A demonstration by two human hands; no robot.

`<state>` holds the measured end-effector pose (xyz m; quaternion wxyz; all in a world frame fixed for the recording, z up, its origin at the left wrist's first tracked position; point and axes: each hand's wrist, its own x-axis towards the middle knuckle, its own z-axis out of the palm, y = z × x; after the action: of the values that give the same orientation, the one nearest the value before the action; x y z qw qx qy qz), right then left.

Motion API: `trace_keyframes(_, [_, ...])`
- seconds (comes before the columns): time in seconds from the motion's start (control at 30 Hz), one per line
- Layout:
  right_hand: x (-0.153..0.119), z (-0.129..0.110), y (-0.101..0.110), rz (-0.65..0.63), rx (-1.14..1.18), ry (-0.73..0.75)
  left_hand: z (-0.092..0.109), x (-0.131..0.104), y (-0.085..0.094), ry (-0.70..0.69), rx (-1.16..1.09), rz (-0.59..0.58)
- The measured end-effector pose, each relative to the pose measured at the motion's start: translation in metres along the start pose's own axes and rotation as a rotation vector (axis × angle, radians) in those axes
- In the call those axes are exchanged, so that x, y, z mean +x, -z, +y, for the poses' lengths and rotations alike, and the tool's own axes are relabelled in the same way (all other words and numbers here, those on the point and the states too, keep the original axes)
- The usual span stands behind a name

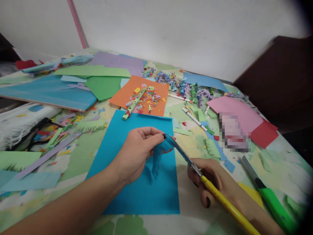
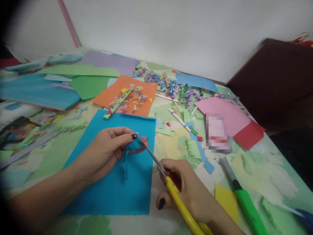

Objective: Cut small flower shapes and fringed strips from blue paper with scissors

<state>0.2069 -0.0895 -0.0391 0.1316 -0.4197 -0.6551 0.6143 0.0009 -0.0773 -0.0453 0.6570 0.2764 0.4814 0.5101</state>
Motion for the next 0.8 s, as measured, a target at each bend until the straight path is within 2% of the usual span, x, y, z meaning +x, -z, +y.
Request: trace_keyframes(0.8, [0.0044, 0.0002, 0.0008, -0.002, -0.048, 0.029, 0.0004, -0.001, -0.0001, -0.002, 0.021, 0.0])
